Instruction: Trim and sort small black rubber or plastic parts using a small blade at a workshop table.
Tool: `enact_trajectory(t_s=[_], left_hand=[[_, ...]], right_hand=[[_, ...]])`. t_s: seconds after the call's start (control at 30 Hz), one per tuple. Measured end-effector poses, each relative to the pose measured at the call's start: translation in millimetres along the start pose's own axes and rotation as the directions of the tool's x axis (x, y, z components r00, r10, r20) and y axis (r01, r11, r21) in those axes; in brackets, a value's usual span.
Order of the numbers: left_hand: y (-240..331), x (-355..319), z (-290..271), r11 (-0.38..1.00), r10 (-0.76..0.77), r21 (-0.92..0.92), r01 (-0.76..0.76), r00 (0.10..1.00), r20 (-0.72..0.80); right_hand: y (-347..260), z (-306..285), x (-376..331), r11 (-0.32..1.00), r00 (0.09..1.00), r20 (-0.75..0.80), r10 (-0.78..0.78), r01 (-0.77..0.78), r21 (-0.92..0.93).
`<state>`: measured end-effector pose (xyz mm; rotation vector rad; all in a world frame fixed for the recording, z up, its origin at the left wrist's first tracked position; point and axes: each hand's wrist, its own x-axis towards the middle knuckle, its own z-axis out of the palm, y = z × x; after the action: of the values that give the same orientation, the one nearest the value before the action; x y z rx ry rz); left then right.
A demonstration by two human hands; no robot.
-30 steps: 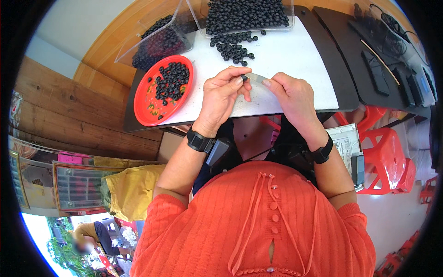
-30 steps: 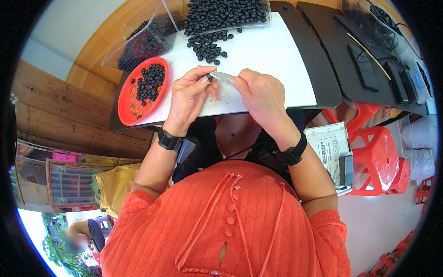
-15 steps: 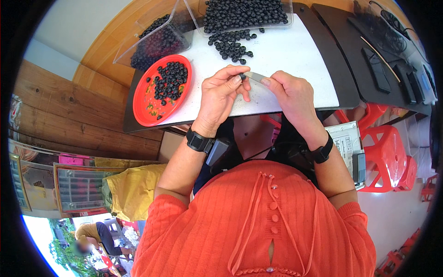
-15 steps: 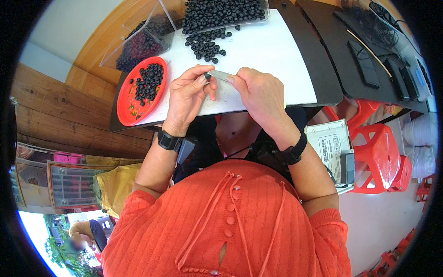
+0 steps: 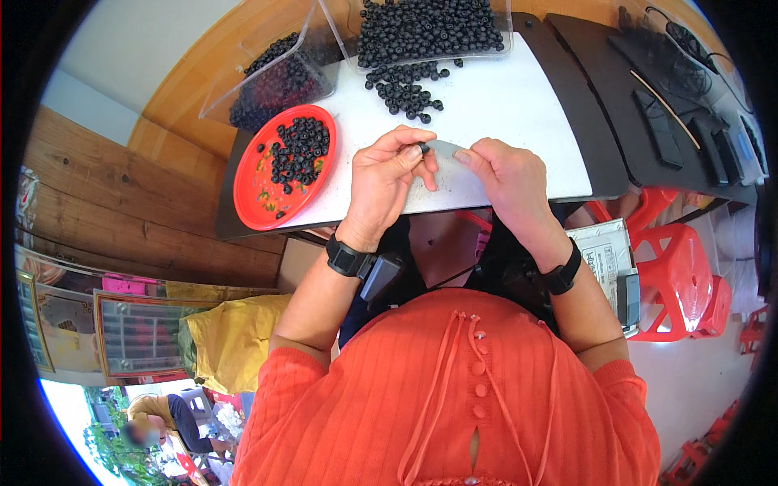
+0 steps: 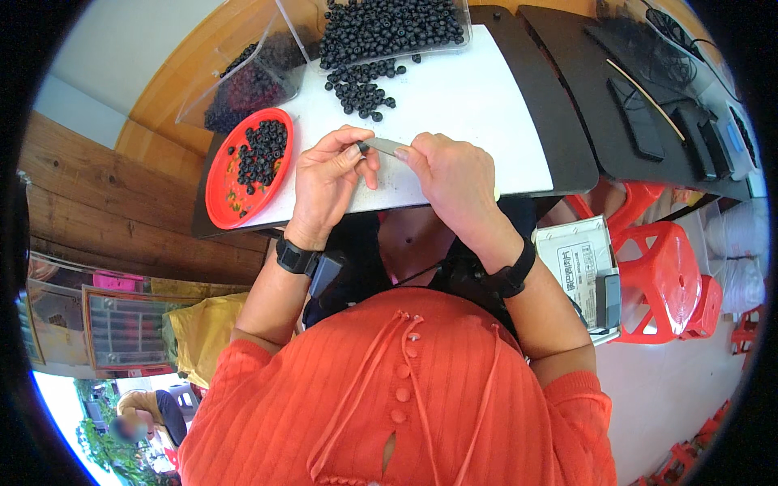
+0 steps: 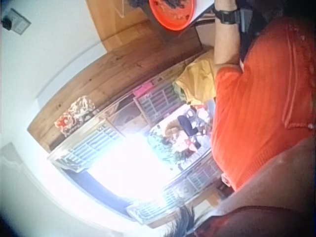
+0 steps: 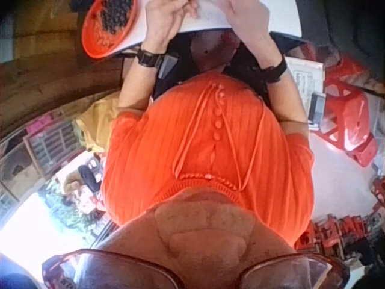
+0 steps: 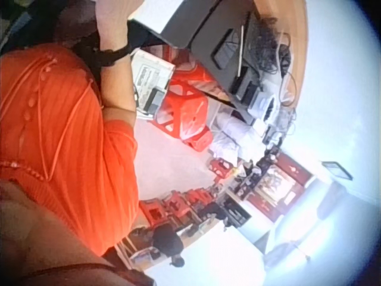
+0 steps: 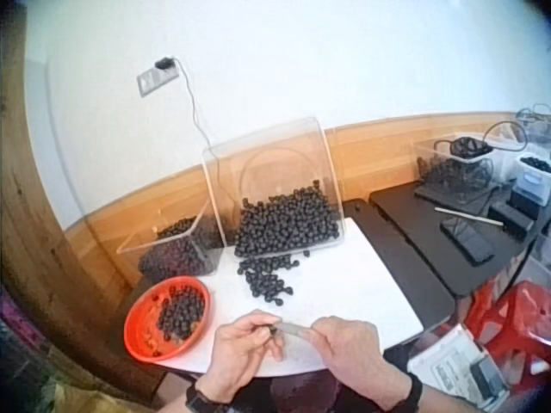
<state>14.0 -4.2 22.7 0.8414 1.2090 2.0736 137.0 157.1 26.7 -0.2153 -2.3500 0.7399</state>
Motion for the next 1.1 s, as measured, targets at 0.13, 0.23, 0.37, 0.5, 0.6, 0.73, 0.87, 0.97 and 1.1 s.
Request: enact_trajectory(t_s=[0.13,0.23,0.37,0.5,0.6,0.73,0.87,0.97,1.1], left_hand=[[-1.2,-0.5,2.0,1.0,0.009,-0.014,-0.009,1.0,-0.01],[-1.9,-0.6,-0.1,1.0,0.014,-0.026,-0.014,1.0,-0.008],[-2.5,0.0,-0.9,0.999,-0.013,-0.036,0.014,1.0,0.025],[-2.9,0.9,5.0,0.997,0.008,-0.076,-0.01,1.0,-0.027],[-3.3,0.2,5.8,0.997,0.016,-0.078,-0.016,1.0,0.001],[-3.1,-1.1,6.5,0.998,0.011,-0.064,-0.01,1.0,0.019],[-5.7,-0.5,5.0,0.998,0.014,-0.058,-0.013,1.0,0.016],[-5.3,-0.9,4.9,0.998,0.014,-0.061,-0.013,1.0,0.016],[-4.1,-1.4,7.3,0.999,0.024,-0.041,-0.024,1.0,-0.001]], right_hand=[[-1.6,-0.9,-0.6,1.0,1.0,0.011,-0.005,0.005,-0.03],[-0.9,-1.0,-1.2,1.0,1.0,0.012,-0.017,0.018,-0.018],[-0.9,-1.0,-2.0,0.999,0.999,0.012,-0.034,0.034,-0.011],[0.3,-2.1,-3.4,0.995,0.999,0.007,0.036,-0.036,0.094],[0.6,-1.1,-3.5,0.993,0.998,-0.041,0.05,-0.046,0.108],[0.8,-0.1,-2.8,0.991,0.996,-0.058,0.062,-0.054,0.121],[-0.1,-0.4,-2.7,0.994,0.997,-0.047,0.068,-0.064,0.09],[-0.6,0.4,-2.3,0.996,0.997,-0.047,0.064,-0.061,0.073],[-0.1,1.1,-2.4,0.995,0.997,-0.044,0.066,-0.063,0.071]])
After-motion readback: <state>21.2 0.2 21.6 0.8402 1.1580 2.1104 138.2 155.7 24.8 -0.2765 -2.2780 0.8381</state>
